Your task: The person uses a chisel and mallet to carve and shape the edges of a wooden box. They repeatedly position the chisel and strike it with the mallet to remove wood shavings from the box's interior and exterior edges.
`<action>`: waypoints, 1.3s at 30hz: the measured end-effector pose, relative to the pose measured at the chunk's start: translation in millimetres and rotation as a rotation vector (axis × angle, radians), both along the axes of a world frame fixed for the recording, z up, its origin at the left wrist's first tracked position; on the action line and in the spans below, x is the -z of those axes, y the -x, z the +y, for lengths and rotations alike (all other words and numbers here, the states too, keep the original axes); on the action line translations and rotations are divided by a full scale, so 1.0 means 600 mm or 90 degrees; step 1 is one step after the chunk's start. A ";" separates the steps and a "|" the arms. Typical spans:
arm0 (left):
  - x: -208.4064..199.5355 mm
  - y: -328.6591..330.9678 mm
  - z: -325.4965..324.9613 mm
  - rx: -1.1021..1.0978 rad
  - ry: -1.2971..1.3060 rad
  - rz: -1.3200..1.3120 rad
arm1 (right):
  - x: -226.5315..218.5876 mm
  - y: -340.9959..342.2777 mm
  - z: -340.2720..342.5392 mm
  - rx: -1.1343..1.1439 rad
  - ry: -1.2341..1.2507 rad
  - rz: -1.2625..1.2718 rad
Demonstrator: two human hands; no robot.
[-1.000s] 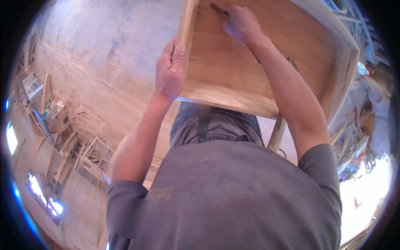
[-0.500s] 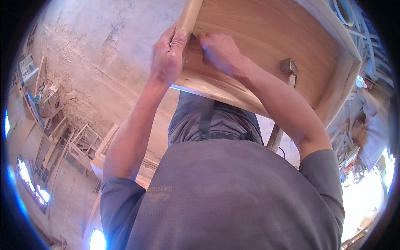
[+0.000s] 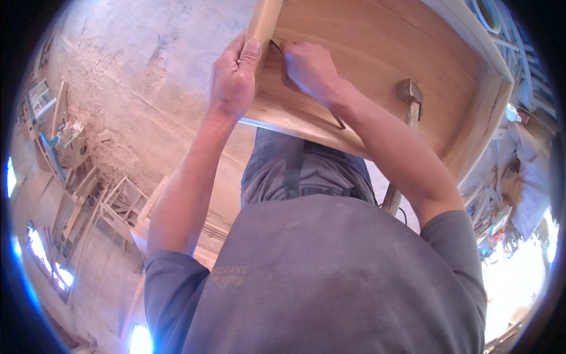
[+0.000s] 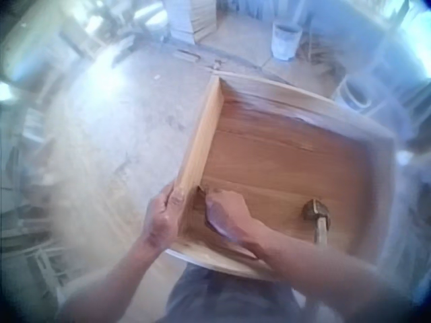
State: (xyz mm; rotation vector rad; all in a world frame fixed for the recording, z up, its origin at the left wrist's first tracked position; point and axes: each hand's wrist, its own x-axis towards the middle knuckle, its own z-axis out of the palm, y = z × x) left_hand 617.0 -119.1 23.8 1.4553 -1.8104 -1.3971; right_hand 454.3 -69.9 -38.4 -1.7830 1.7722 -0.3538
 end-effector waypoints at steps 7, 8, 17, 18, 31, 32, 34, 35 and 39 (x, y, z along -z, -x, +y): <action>-0.002 0.003 -0.002 0.001 -0.001 -0.012 | -0.020 -0.028 0.032 -0.166 -0.206 -0.099; -0.002 -0.001 0.005 -0.004 -0.004 -0.022 | -0.023 -0.023 0.034 -0.162 -0.220 -0.108; 0.000 -0.004 0.001 -0.018 -0.043 0.006 | 0.008 0.024 0.003 0.118 -0.160 -0.084; -0.002 -0.004 0.000 -0.019 -0.043 0.003 | -0.001 0.024 -0.003 0.115 -0.141 -0.053; 0.002 0.002 0.007 0.012 0.117 -0.103 | -0.015 -0.005 0.032 -0.159 -0.173 -0.132; 0.008 -0.001 0.007 0.015 0.189 -0.152 | -0.008 0.005 0.035 -0.097 -0.145 -0.144; -0.032 0.017 0.013 0.264 0.498 -0.247 | 0.003 0.039 0.057 0.036 -0.099 -0.174; -0.040 0.023 0.013 0.394 0.557 -0.326 | -0.010 0.060 0.056 0.092 -0.143 -0.242; -0.058 0.098 -0.001 0.951 0.415 -0.783 | -0.076 0.145 0.059 0.255 -0.214 -0.287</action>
